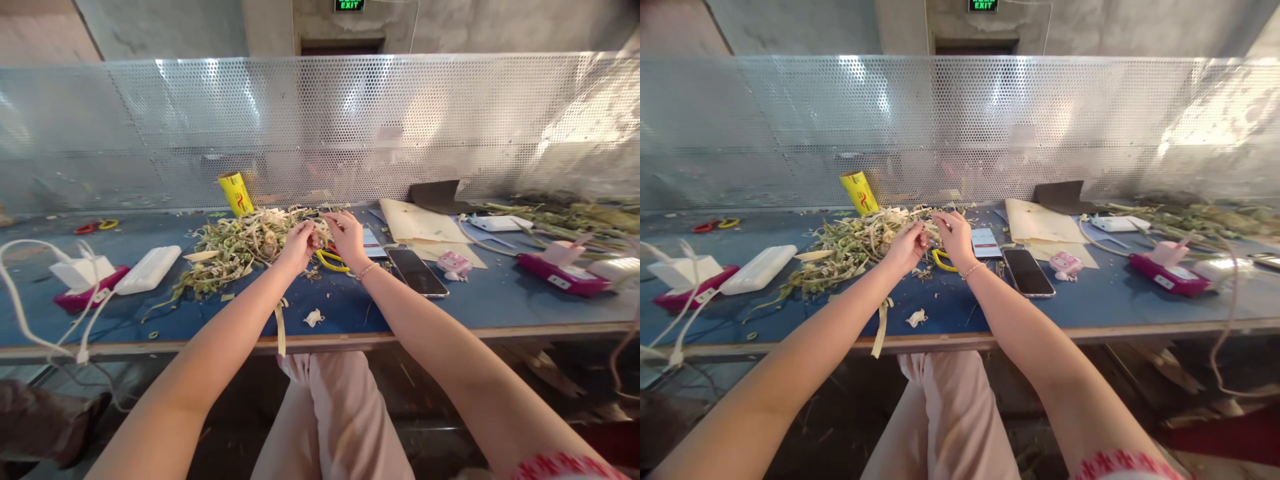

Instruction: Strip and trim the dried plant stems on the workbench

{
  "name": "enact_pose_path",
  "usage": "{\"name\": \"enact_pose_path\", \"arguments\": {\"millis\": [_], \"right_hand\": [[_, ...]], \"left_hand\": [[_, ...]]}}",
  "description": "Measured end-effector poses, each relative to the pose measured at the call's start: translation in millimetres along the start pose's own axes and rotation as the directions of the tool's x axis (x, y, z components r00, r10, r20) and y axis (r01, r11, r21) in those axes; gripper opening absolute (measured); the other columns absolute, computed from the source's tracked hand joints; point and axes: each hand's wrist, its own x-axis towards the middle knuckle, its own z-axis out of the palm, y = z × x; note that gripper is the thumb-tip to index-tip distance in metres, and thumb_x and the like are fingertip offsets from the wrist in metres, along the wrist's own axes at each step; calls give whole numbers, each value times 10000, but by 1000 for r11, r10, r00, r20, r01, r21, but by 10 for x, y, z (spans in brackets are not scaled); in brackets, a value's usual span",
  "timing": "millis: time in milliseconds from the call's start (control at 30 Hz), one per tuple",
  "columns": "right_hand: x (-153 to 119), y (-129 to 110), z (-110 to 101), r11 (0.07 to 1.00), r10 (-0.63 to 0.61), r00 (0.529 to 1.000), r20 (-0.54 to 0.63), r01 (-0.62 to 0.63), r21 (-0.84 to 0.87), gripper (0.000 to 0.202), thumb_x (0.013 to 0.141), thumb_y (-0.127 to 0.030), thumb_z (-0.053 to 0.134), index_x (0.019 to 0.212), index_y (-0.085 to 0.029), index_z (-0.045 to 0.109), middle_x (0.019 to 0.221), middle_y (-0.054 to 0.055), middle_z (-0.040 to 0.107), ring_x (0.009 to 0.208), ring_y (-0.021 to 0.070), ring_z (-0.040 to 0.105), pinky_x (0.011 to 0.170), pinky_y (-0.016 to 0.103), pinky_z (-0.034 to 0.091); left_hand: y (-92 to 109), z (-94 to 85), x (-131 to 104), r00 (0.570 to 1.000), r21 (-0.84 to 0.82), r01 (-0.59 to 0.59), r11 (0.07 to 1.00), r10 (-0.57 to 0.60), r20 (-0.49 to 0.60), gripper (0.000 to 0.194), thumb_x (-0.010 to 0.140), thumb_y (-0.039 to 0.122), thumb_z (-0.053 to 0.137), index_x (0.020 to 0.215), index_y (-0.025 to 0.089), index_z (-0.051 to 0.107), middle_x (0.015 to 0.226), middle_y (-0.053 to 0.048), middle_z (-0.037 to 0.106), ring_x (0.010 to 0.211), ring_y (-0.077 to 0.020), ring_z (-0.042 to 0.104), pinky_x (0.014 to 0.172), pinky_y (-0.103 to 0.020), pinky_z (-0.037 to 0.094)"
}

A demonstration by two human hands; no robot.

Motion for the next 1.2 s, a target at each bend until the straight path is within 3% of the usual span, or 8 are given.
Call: {"name": "enact_pose_path", "arguments": {"millis": [200,400,500,633,800,933,1033,1200], "right_hand": [[-36,-41,40,998,-69,996,56,69,0,203,797,-277,507,852,-247,699,727,16,571,714,134,514,717,289,433],[-47,-95,54,998,-24,998,54,21,57,192,778,-257,531,848,-249,709,732,13,578,698,125,527,687,277,443],[-5,-78,6,999,22,1000,-7,-22,50,191,765,-266,541,844,-242,713,687,9,572,688,129,527,691,289,445],[86,43,-75,990,85,992,-93,-74,118,210,759,-277,531,850,-214,709,743,26,614,738,135,540,726,304,444],[146,191,-106,946,251,961,-112,-219,240,280,753,-343,512,934,-210,680,790,31,617,643,110,517,563,267,429],[130,139,-90,885,361,932,-37,-330,328,314,725,-383,541,951,-196,654,769,8,596,449,39,360,401,206,319],[108,59,-54,834,401,916,30,-378,401,340,713,-423,556,966,-204,609,775,-4,596,422,25,325,382,186,312],[61,4,26,644,523,792,314,-609,463,362,678,-539,566,713,-178,550,680,4,558,476,52,436,439,200,374]], "left_hand": [[1,-37,31,996,41,-55,998,58,-69,204,792,225,520,643,183,387,435,84,286,381,-43,288,428,-199,249],[31,-116,95,975,141,-157,978,176,-134,222,787,270,531,637,181,394,421,87,285,368,-36,270,418,-198,246],[27,-138,107,976,173,-192,966,206,-67,227,760,300,568,643,180,415,404,94,281,358,-33,261,407,-200,235],[22,-135,81,973,169,-225,960,210,100,239,738,299,592,640,178,410,407,96,305,351,-28,270,401,-197,217],[40,-122,50,959,193,-208,959,161,232,225,743,295,587,651,173,422,408,102,292,347,-20,250,402,-190,205],[39,-132,65,968,205,-205,957,167,190,257,750,327,581,652,181,393,420,103,272,356,-23,243,407,-191,208],[24,-152,91,974,205,-217,954,199,104,283,753,358,576,657,190,370,422,103,266,356,-30,238,411,-198,210],[0,-180,121,970,202,-242,949,237,51,282,775,366,546,660,197,352,417,100,271,360,-43,245,427,-210,214]]}}
